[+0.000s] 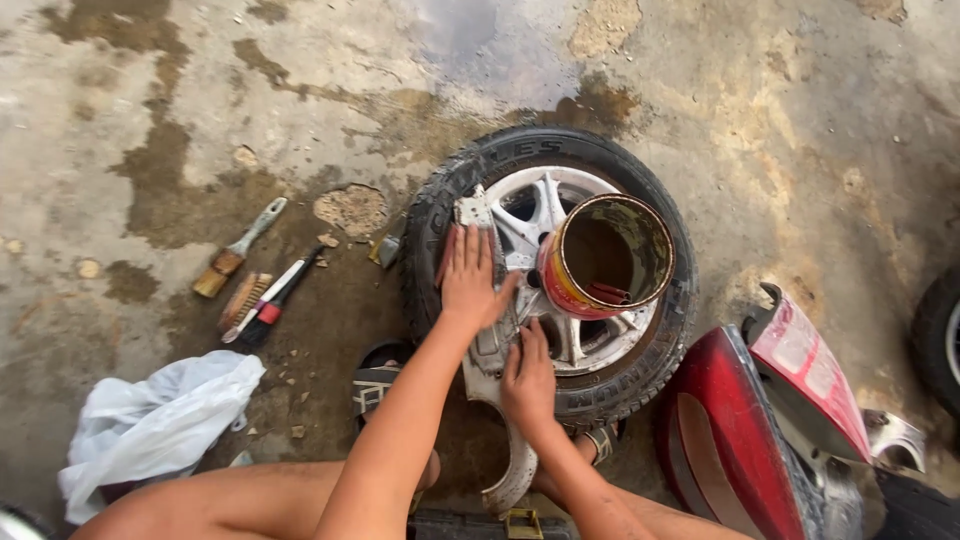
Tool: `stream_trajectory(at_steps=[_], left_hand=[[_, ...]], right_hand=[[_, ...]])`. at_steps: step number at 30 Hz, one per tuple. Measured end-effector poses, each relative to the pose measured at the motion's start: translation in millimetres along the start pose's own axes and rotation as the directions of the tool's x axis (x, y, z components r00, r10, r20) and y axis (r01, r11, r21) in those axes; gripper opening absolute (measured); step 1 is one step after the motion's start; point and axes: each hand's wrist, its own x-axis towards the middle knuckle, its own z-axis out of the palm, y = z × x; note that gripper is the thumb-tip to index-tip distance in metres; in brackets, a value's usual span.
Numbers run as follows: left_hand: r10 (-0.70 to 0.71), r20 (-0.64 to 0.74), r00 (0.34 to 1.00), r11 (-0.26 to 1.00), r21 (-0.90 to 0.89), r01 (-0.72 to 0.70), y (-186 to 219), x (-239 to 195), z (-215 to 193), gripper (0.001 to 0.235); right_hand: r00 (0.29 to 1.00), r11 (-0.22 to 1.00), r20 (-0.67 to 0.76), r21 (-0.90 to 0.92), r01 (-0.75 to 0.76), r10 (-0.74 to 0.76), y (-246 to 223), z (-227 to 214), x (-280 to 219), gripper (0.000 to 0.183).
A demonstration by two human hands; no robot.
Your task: The person scrubs a white plastic car part with a brush and a cleaning solution from a can. The part is placed on a tire, and the person uses both hands to scrub the surface thoroughly.
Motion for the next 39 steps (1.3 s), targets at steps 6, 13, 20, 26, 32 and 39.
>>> stream_trajectory(at_steps=[6, 13, 20, 26, 32, 39], left_hand=[[-0.241, 0.253, 0.937, 0.970, 0.105, 0.221, 3.7, 94.7, -25.9, 0.102], [-0.184, 0.229, 0.956, 0.983, 0.060, 0.175, -5.0, 117.3, -10.3, 0.102], [-0.004, -0.006, 1.000, 0.972, 0.236, 0.005, -4.8, 45.0, 14.0, 0.097], [0.006, 0.143, 0.990, 1.000, 0.004, -0.007, 1.9, -19.7, 0.4, 0.096], [0.140, -0.518, 0.844, 0.969, 0.247, -0.010, -8.1, -55.9, 50.6, 0.097], [0.037, 0.265, 0.964, 0.999, -0.045, -0.026, -1.1, -75.9, -5.4, 0.088]], right_hand=[[0.973, 0.982, 0.159, 0.061, -0.178, 0.166, -4.3, -2.8, -2.6, 0.047], [0.939, 0.957, 0.189, -0.033, -0.287, 0.288, -1.6, 1.8, -12.3, 0.048], [0.984, 0.984, 0.082, 0.068, -0.165, 0.159, 3.4, 3.7, -0.5, 0.037], [0.962, 0.966, 0.130, 0.069, -0.251, 0.241, 12.2, 0.7, -6.0, 0.040], [0.974, 0.981, 0.127, 0.027, -0.194, 0.190, 28.8, 5.1, 12.8, 0.034], [0.950, 0.950, -0.012, 0.021, -0.313, 0.313, 37.5, 23.3, 37.6, 0.019]])
